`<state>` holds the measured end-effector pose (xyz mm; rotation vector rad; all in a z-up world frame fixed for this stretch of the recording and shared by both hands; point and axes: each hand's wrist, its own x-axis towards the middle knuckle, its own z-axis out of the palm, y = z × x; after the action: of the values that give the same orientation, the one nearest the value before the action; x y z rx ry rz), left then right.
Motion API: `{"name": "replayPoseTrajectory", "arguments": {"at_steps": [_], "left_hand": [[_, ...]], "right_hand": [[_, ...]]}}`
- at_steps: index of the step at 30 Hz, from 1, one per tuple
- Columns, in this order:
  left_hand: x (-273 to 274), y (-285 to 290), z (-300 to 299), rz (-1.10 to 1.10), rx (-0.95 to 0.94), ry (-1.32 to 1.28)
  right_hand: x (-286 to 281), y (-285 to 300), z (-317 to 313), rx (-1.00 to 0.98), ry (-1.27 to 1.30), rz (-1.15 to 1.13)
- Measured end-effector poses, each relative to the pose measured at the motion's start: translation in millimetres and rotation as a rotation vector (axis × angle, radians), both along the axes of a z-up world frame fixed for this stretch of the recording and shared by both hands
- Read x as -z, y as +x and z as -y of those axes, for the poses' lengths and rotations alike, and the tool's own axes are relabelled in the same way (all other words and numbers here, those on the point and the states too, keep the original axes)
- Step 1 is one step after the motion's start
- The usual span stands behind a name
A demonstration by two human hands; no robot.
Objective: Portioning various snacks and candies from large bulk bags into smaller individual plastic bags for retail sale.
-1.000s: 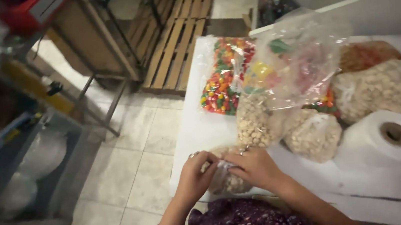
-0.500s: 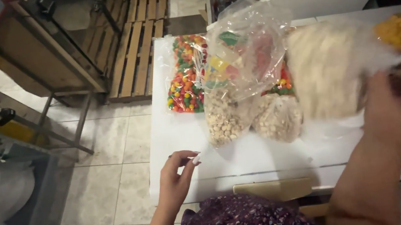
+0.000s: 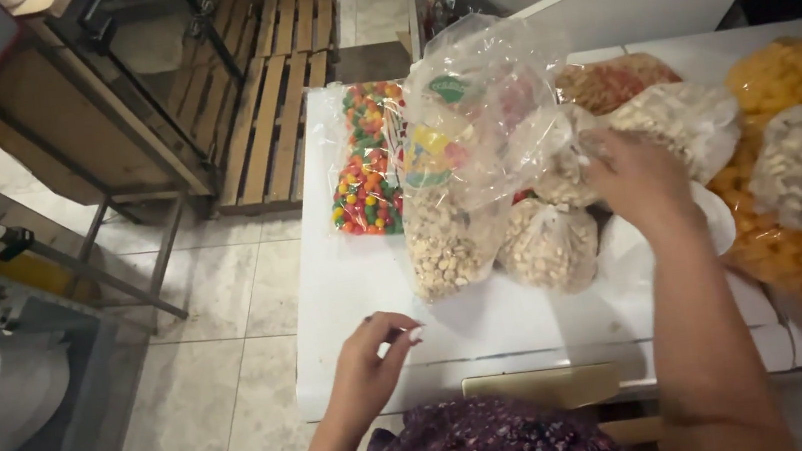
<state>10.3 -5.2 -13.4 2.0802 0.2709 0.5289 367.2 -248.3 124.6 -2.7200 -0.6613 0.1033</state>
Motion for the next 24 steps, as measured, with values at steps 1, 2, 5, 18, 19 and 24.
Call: {"name": "replayPoseTrajectory", "arguments": {"at_steps": [1, 2, 5, 18, 19, 24], "left_hand": [[2.1, 2.4, 2.5, -0.002, 0.003, 0.001], [5.0, 6.6, 6.0, -0.031, 0.056, 0.02], [-1.9, 20.8, 22.7, -0.077, 0.192, 0.036], [-30.3, 176.6, 148.7, -0.103, 0.481, -0.009], [-36.6, 189.6, 157.1, -0.095, 0.486, -0.005], [-0.8, 249.9, 193.0, -0.277, 0.338, -0.031]], "right_hand": [[-19.1, -15.1, 9.9, 0.003, 0.001, -0.002], [-38.3, -30.0, 22.4, 0.032, -0.019, -0.065], [-47.8, -30.8, 64.4, 0.016, -0.161, -0.178], [44.8, 4.4, 137.3, -0.138, -0.451, 0.049], [45.3, -0.1, 140.7, -0.131, -0.45, 0.056], [82.5, -6.7, 156.7, -0.085, -0.272, 0.252]]}}
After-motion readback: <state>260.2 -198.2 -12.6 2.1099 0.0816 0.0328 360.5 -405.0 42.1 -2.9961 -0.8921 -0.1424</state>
